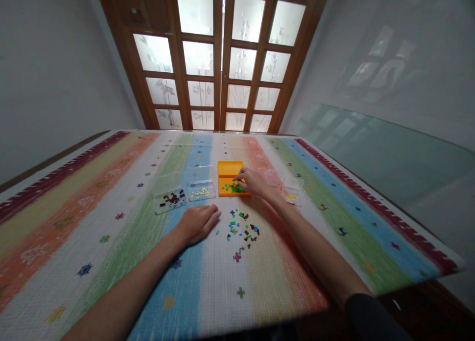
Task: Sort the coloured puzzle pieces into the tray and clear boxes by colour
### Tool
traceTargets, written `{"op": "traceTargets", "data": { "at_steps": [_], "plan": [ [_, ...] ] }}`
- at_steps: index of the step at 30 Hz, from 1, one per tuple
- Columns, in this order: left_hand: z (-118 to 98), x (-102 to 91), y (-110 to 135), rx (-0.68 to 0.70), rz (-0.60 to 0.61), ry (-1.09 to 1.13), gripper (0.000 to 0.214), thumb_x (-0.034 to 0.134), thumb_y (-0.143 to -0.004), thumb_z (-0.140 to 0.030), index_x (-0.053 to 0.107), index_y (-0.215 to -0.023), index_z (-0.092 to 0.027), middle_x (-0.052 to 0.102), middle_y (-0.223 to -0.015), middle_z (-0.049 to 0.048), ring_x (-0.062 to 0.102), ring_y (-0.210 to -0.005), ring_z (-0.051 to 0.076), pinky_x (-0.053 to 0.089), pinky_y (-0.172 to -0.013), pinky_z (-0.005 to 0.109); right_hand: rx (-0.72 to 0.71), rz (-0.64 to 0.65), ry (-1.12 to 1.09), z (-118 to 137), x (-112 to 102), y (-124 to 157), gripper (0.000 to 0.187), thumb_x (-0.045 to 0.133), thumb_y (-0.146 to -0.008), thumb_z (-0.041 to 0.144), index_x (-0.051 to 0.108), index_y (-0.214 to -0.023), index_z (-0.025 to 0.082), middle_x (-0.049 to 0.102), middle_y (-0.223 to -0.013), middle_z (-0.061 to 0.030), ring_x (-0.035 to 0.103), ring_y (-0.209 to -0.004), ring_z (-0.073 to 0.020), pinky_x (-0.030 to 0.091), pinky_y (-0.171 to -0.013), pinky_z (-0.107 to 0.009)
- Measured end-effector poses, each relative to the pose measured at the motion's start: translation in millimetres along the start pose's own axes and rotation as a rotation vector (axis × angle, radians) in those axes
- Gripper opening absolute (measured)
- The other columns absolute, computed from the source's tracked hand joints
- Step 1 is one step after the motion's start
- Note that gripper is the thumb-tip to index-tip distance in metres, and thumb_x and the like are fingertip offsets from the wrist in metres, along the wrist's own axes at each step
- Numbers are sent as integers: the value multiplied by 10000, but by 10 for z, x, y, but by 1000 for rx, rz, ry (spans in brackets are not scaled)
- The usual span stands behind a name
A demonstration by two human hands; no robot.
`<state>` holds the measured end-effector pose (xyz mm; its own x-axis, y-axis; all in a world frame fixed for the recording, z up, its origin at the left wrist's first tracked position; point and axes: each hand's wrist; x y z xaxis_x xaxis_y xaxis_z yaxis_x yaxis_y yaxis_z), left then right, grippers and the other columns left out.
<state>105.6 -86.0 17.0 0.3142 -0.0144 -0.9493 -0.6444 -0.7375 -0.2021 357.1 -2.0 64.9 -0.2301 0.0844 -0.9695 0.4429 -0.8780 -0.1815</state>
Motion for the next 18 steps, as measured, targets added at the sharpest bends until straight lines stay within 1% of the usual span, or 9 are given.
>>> {"op": "traceTargets", "data": {
  "at_steps": [5, 7, 10, 13, 15, 18],
  "plan": [
    [3, 9, -7, 0, 13, -18, 401, 270, -1077, -399, 600, -978, -196, 729, -896, 78, 692, -812, 214, 485, -731, 318, 37, -46, -11, -50, 109, -5, 342, 597, -914, 94, 743, -1213, 175, 705, -1117, -112, 658, -966, -198, 473, -819, -268],
    [2, 5, -8, -3, 19, -17, 390, 278, -1077, -394, 600, -984, -195, 732, -901, 79, 697, -822, 217, 486, -735, 319, 39, -63, -32, -57, 119, -7, 352, 580, -911, 67, 736, -1211, 164, 712, -1145, -120, 660, -996, -205, 476, -850, -278],
    [-5, -8, -5, -10, 24, -15, 380, 287, -1075, -391, 600, -987, -194, 735, -901, 84, 702, -822, 224, 486, -731, 325, 21, -89, -74, -58, 71, 1, 349, 554, -904, 33, 741, -1172, 157, 726, -1156, -119, 664, -1006, -205, 476, -875, -288],
    [-13, -20, -2, -9, 24, -14, 380, 291, -1074, -392, 600, -981, -192, 737, -899, 86, 702, -816, 225, 486, -731, 326, -11, -104, -111, -48, -38, 43, 334, 559, -884, 21, 754, -1117, 160, 742, -1115, -108, 670, -976, -200, 480, -865, -292],
    [-15, -21, -3, -8, 28, -20, 385, 287, -1075, -393, 600, -982, -189, 739, -903, 89, 702, -816, 226, 487, -728, 326, -34, -82, -133, -34, -114, 102, 304, 575, -873, 27, 763, -1077, 151, 748, -1071, -104, 671, -914, -189, 483, -827, -285],
    [-11, -13, -9, -6, 29, -30, 389, 282, -1075, -391, 601, -992, -184, 740, -905, 92, 702, -820, 228, 488, -723, 325, -96, 32, -176, 2, -177, 244, 212, 643, -868, 89, 770, -1033, 131, 750, -986, -99, 657, -816, -169, 476, -755, -269]
  ]
}}
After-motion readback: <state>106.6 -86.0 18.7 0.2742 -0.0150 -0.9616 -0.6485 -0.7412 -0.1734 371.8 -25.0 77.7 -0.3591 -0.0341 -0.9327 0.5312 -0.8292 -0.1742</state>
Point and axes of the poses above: each hand's wrist, its own y-axis away from the middle knuckle, its own x-axis out of the palm, z = x × y
